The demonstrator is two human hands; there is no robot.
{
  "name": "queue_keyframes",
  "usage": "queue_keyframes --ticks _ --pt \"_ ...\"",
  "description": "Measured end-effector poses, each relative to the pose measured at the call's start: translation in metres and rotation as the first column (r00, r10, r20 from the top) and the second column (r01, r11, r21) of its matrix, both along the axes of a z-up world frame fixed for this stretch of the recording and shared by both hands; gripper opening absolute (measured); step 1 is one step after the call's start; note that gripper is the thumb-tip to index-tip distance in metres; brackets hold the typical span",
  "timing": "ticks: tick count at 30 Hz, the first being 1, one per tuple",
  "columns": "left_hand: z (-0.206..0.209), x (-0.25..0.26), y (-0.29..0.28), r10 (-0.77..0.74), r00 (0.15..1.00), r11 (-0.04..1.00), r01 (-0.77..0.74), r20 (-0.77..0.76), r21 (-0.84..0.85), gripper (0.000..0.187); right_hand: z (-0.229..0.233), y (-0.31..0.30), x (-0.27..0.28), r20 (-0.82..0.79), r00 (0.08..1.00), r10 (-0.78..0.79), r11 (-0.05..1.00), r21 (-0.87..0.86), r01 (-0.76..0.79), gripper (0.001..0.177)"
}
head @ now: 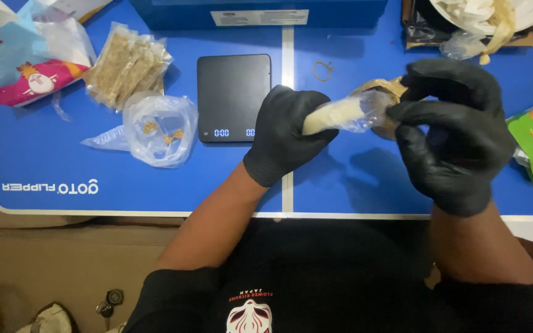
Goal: Weighing, heat-sealing, and wrapping small bags of material for final packaging.
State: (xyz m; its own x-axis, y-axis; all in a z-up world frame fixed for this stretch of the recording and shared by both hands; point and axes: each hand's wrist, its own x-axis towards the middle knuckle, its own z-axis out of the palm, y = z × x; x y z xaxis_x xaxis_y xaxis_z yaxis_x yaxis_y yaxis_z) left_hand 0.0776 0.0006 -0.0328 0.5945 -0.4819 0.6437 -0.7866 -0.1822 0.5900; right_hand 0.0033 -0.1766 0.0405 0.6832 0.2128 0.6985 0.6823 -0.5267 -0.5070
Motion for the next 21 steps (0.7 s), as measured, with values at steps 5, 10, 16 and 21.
queue_keyframes --ticks 5,10,16,21 --pt "-0.003 0.002 -0.005 -0.055 0.986 0.990 0.033 0.159 0.138 0.023 0.017 -0.004 -0.007 -0.224 0.967 -0.126 0.936 -0.348 0.041 0.004" --pt "-0.006 0.004 -0.008 -0.086 0.945 0.976 0.016 0.316 0.218 0.018 0.009 -0.015 -0.010 -0.319 0.919 -0.233 0.891 -0.448 0.071 0.014" --pt "-0.007 0.001 -0.010 -0.141 0.938 0.957 0.047 0.316 0.286 0.025 0.000 -0.020 -0.011 -0.300 0.942 -0.149 0.881 -0.473 -0.011 0.018" --pt "-0.013 -0.001 -0.012 -0.087 0.959 0.969 0.019 0.269 0.246 0.021 -0.007 -0.023 -0.017 -0.305 0.920 -0.246 0.851 -0.522 0.055 0.015"
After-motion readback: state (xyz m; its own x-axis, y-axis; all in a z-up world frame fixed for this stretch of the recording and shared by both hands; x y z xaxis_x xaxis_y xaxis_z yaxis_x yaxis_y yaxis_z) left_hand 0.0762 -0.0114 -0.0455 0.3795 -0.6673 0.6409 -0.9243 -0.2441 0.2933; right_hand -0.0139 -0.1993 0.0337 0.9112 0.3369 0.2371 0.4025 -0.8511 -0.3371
